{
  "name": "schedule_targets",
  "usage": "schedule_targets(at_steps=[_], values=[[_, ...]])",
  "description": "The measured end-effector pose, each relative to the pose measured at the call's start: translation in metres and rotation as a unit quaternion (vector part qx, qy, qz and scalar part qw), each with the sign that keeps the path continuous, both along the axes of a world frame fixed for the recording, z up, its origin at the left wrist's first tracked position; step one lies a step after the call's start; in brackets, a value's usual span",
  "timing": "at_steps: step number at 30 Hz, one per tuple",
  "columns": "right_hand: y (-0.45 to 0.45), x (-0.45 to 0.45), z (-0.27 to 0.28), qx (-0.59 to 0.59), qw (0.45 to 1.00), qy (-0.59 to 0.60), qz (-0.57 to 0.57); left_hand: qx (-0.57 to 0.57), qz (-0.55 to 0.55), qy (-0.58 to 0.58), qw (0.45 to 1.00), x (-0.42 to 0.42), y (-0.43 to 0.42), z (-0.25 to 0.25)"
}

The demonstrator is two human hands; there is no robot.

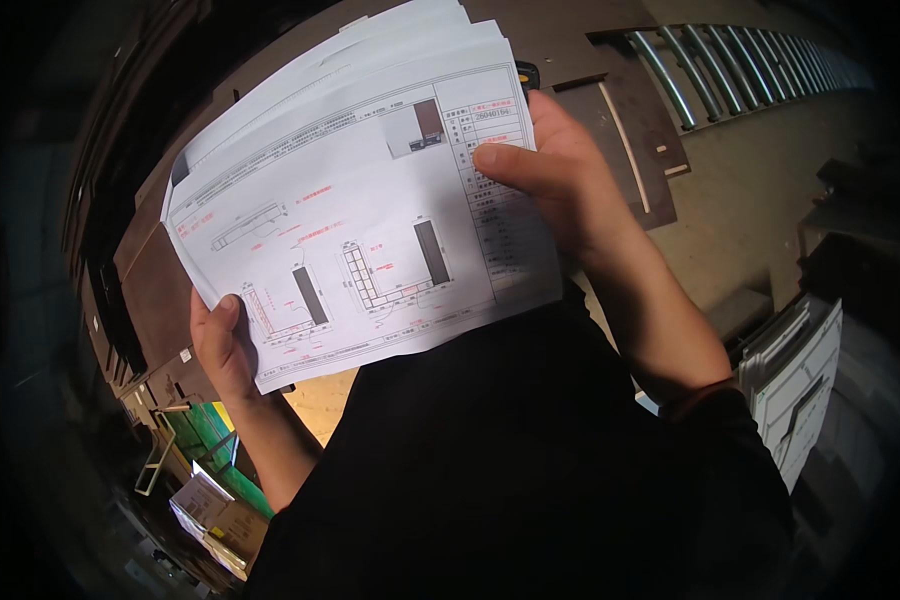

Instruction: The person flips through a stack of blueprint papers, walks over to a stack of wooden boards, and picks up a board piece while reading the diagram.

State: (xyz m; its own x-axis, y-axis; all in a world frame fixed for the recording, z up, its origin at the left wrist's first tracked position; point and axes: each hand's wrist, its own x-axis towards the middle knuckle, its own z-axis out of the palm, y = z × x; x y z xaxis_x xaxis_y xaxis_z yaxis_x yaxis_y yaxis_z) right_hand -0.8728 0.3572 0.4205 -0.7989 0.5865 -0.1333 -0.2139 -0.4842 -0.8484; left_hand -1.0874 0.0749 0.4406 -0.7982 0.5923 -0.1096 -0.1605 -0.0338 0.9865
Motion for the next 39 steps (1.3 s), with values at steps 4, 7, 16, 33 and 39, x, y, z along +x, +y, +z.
schedule_targets(at_steps=[4,7,16,33,39], values=[[0.001,0.0,-0.008,0.003,1.0,-0.001,0.001,0.004,0.0,-0.002,1.0,-0.002,-0.002,-0.003],[0.0,-0.001,-0.008,-0.001,1.0,0.001,-0.001,0.011,-0.008,-0.016,1.0,0.001,0.001,0.0],[0.001,-0.001,-0.016,0.023,1.0,-0.007,-0.005,0.012,0.001,-0.01,1.0,0.003,0.006,0.004],[0.001,-0.002,-0.019,-0.007,1.0,0.019,0.0,0.012,-0.001,-0.01,1.0,0.003,0.004,0.006],[0.002,-0.001,-0.021,-0.006,1.0,0.024,0.0,0.016,0.004,-0.011,1.0,0.004,0.004,0.005]])
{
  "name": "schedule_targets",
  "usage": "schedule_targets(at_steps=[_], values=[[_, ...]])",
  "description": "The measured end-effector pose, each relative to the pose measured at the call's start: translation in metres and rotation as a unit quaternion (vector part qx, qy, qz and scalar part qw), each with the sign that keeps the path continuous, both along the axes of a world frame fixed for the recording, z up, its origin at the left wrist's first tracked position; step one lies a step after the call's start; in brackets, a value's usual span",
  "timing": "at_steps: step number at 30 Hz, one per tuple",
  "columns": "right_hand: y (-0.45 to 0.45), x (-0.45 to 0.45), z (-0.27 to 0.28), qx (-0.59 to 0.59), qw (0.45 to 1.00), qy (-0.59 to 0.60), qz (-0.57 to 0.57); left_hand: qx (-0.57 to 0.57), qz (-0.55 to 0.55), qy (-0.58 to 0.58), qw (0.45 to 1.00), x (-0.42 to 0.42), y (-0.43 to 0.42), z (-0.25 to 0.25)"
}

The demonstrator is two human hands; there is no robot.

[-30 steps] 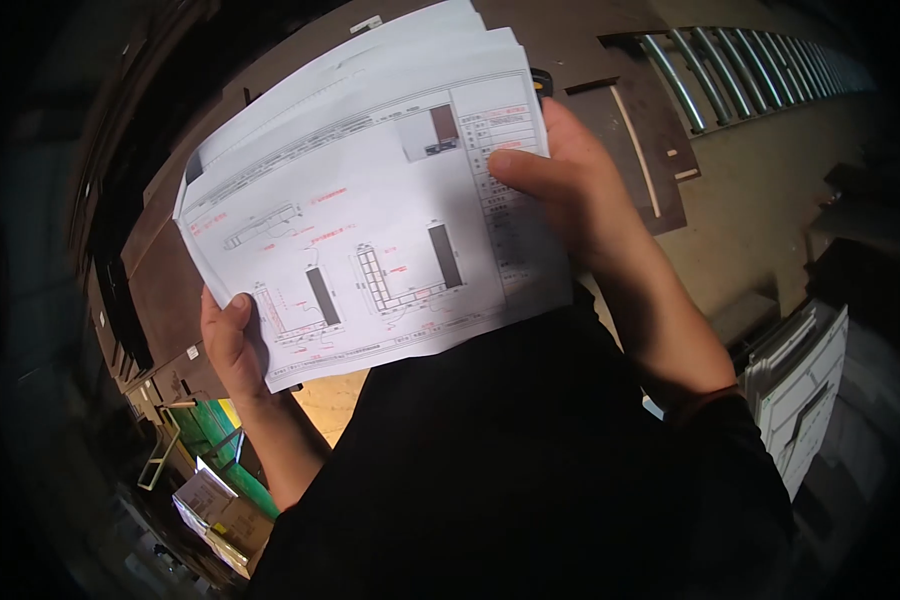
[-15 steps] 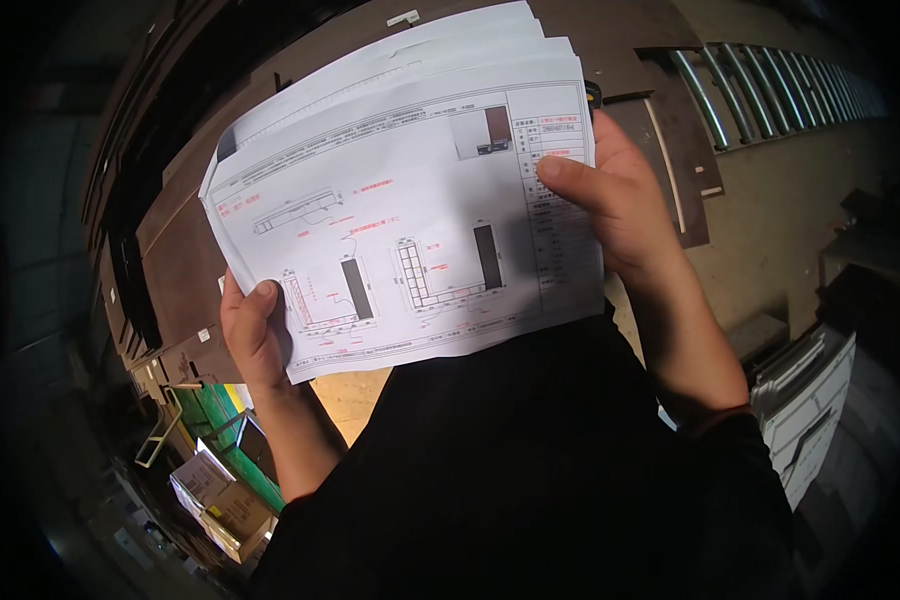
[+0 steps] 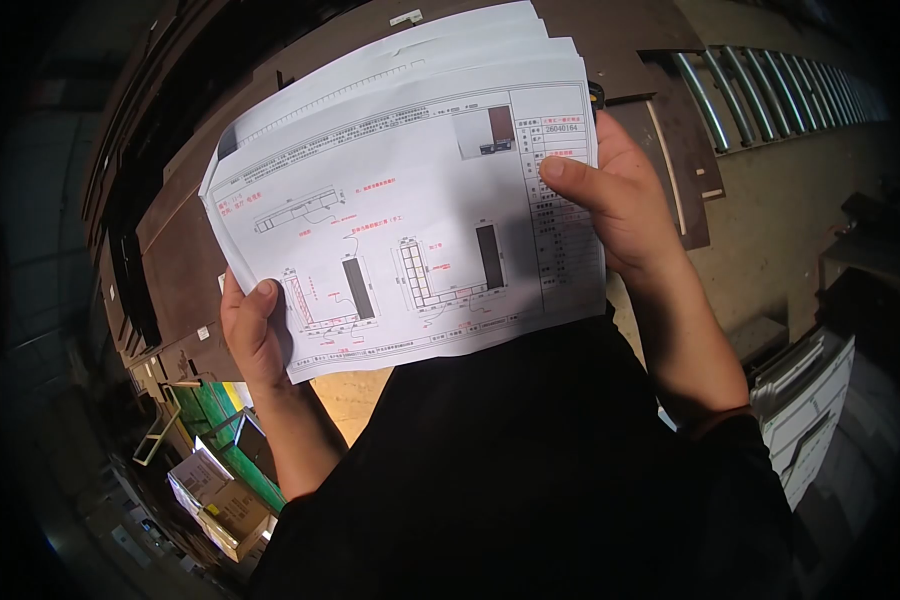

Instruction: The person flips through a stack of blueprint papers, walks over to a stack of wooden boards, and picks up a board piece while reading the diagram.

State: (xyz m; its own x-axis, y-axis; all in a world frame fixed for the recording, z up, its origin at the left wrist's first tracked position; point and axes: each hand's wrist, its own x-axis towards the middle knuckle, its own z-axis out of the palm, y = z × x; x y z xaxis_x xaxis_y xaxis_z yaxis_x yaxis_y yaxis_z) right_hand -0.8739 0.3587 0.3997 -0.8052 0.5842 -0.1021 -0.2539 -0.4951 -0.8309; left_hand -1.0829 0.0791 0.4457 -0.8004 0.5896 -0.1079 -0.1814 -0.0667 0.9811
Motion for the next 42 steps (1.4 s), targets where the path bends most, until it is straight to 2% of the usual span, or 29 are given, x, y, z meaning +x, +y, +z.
schedule_targets(at_steps=[27,33,36,37,39,41,42], values=[[0.0,0.003,0.004,-0.007,1.0,0.007,0.012,0.002,-0.01,0.0,1.0,0.005,0.0,0.004],[-0.007,0.013,0.016,-0.012,0.999,-0.03,-0.008,0.0,-0.037,0.005,0.999,-0.002,-0.004,-0.002],[-0.018,0.034,0.028,-0.039,0.999,-0.019,0.015,-0.013,-0.052,0.045,0.998,-0.005,-0.008,0.002],[-0.021,0.042,0.024,-0.062,0.997,0.029,0.041,-0.033,-0.047,0.059,0.997,-0.006,-0.009,0.005],[-0.029,0.06,-0.001,-0.135,0.977,0.141,0.081,-0.015,-0.112,0.054,0.992,-0.005,-0.006,0.013],[-0.067,0.073,-0.01,-0.212,0.968,0.126,-0.049,0.037,-0.267,0.05,0.962,-0.019,0.0,0.013],[-0.084,0.09,0.001,-0.215,0.963,0.153,-0.055,0.02,-0.26,0.037,0.965,-0.008,0.002,0.021]])
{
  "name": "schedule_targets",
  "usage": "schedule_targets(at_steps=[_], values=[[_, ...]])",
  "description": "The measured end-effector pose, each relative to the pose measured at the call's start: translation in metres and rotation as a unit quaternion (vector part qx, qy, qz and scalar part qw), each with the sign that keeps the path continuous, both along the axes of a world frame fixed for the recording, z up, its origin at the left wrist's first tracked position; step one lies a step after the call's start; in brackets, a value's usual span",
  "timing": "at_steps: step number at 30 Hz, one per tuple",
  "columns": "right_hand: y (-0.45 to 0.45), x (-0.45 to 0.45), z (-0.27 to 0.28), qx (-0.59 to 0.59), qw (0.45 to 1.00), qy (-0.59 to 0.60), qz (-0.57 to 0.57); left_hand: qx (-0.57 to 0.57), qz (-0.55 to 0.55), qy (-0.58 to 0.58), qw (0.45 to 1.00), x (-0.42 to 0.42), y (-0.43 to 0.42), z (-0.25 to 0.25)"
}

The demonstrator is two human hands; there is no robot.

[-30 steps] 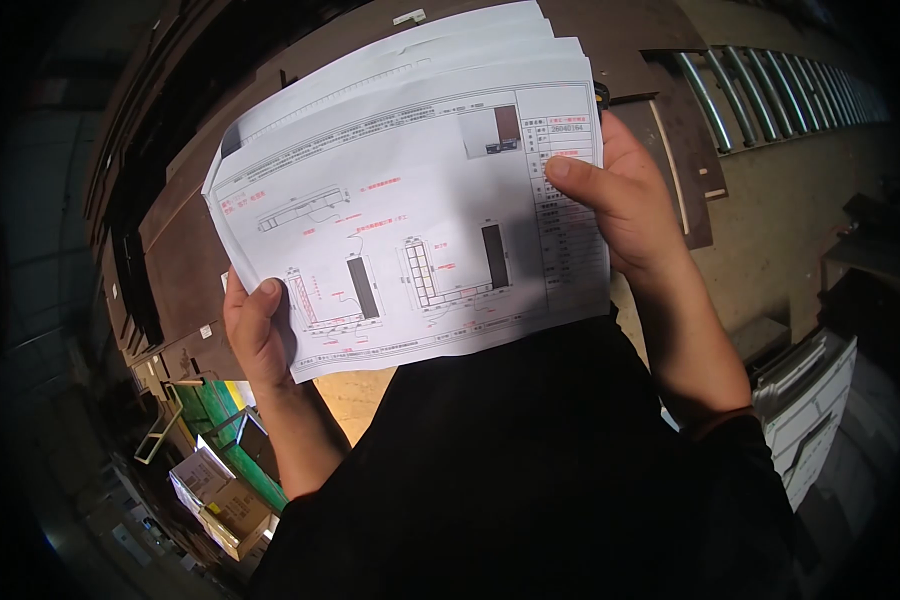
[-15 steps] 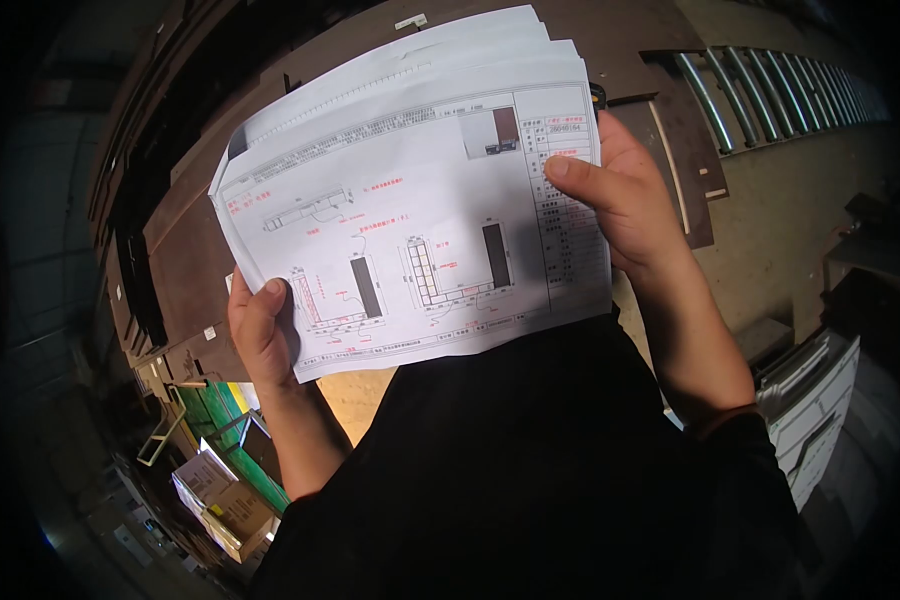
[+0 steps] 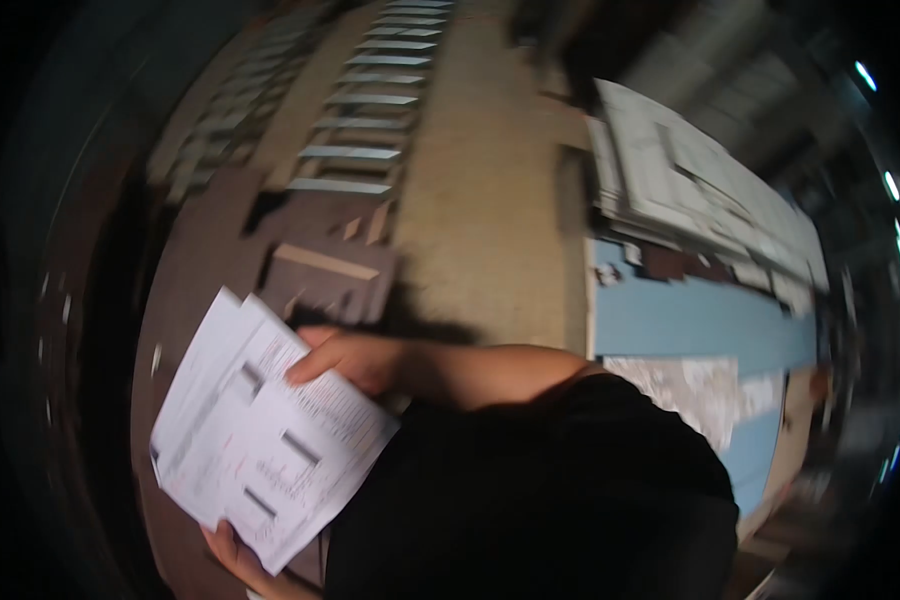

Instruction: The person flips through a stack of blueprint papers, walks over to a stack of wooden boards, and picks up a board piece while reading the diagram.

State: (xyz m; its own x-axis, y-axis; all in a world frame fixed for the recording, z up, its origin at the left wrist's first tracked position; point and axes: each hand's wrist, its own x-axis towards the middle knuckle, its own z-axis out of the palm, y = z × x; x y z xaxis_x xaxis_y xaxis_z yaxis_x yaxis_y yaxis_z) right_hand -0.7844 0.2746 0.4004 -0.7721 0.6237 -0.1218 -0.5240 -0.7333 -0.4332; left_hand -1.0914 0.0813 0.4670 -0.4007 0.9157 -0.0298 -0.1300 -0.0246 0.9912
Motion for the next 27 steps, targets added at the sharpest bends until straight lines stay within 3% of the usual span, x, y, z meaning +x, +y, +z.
schedule_targets(at_steps=[1,5,6,8,9,12,16,18,19,21,23,26,27], values=[[-0.013,0.016,-0.004,0.006,0.999,0.031,-0.009,-0.019,0.009,-0.009,1.0,0.011,0.001,0.009],[-0.068,0.073,-0.024,0.008,0.995,0.083,-0.054,-0.141,-0.074,0.191,0.969,0.002,-0.012,0.037],[-0.06,0.012,0.005,0.005,0.996,0.062,-0.06,-0.171,-0.085,0.218,0.957,-0.084,0.01,0.057],[-0.067,0.017,0.01,0.006,0.995,0.066,-0.073,-0.215,-0.106,0.308,0.921,-0.106,0.043,0.06],[-0.069,0.013,0.009,0.025,0.995,0.056,-0.08,-0.153,-0.079,0.408,0.897,-0.074,0.06,0.066],[-0.074,-0.001,0.014,0.058,0.987,0.023,-0.147,-0.057,-0.127,0.26,0.956,-0.052,0.09,0.076],[-0.076,-0.038,-0.028,0.126,0.959,-0.096,-0.234,-0.112,-0.192,0.177,0.959,-0.119,0.135,-0.014],[-0.078,-0.042,-0.037,0.154,0.939,-0.145,-0.27,-0.143,-0.208,0.138,0.958,-0.088,0.153,-0.018],[-0.08,-0.043,-0.032,0.146,0.932,-0.153,-0.293,-0.111,-0.298,0.103,0.943,-0.117,0.187,-0.048],[-0.083,-0.045,-0.02,0.119,0.917,-0.176,-0.337,-0.062,-0.372,-0.011,0.926,-0.1,0.222,-0.068],[-0.077,-0.036,-0.045,0.126,0.876,-0.278,-0.373,-0.042,-0.407,-0.111,0.906,-0.072,0.254,-0.104],[-0.07,-0.028,-0.105,0.046,0.828,-0.399,-0.392,-0.034,-0.479,-0.141,0.866,-0.051,0.306,-0.182],[-0.08,-0.039,-0.096,0.01,0.817,-0.429,-0.384,-0.042,-0.482,-0.147,0.863,-0.053,0.299,-0.173]])
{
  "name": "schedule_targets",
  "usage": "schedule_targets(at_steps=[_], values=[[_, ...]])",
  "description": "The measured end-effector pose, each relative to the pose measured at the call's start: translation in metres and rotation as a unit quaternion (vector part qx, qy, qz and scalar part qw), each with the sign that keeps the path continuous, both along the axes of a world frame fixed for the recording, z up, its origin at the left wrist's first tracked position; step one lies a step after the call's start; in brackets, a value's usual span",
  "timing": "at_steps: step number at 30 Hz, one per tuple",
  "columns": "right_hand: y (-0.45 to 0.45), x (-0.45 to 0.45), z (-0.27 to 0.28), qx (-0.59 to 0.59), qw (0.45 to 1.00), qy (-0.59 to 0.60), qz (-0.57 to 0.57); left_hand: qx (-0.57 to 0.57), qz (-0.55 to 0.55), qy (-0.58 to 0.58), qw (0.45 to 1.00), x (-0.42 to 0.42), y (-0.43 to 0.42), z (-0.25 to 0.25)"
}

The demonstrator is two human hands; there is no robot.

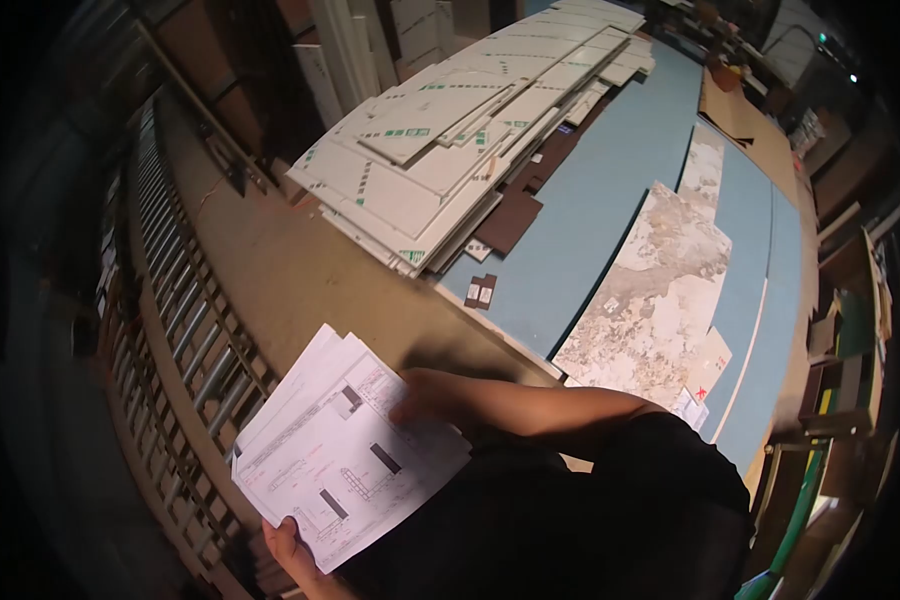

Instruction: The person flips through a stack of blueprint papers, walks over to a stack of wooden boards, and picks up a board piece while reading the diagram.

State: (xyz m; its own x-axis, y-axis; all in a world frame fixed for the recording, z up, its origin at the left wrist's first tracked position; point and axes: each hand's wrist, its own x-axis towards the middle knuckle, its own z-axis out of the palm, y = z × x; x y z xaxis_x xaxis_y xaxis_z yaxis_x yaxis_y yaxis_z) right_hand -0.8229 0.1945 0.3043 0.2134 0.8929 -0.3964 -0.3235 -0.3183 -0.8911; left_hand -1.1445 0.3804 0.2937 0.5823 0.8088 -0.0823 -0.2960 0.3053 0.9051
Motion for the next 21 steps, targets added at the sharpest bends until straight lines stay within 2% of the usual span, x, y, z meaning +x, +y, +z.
schedule_targets(at_steps=[1,4,7,9,10,12,16,20,21], values=[[0.002,0.006,-0.013,-0.043,0.999,-0.012,-0.019,-0.003,-0.02,-0.013,1.0,0.017,0.011,-0.015],[-0.008,0.004,-0.024,0.007,0.989,0.006,-0.146,-0.015,-0.081,-0.043,0.996,0.059,0.044,-0.06],[-0.009,-0.013,-0.028,0.003,0.971,-0.069,-0.227,-0.025,-0.144,-0.054,0.988,0.088,0.077,-0.102],[-0.004,0.007,-0.099,0.114,0.956,-0.008,-0.269,-0.019,-0.199,-0.054,0.978,0.126,0.104,-0.124],[-0.005,0.022,-0.115,0.17,0.943,0.021,-0.284,-0.018,-0.217,-0.06,0.974,0.153,0.109,-0.119],[0.002,0.033,-0.125,0.168,0.931,0.037,-0.323,-0.002,-0.274,-0.035,0.961,0.195,0.145,-0.142],[0.015,0.034,-0.144,0.196,0.888,0.066,-0.412,0.011,-0.389,-0.011,0.921,0.268,0.186,-0.119],[0.022,0.068,-0.127,0.234,0.812,0.077,-0.529,0.057,-0.485,0.031,0.872,0.378,0.229,-0.122],[0.02,0.086,-0.109,0.233,0.794,0.072,-0.557,0.061,-0.505,0.05,0.86,0.414,0.235,-0.102]])
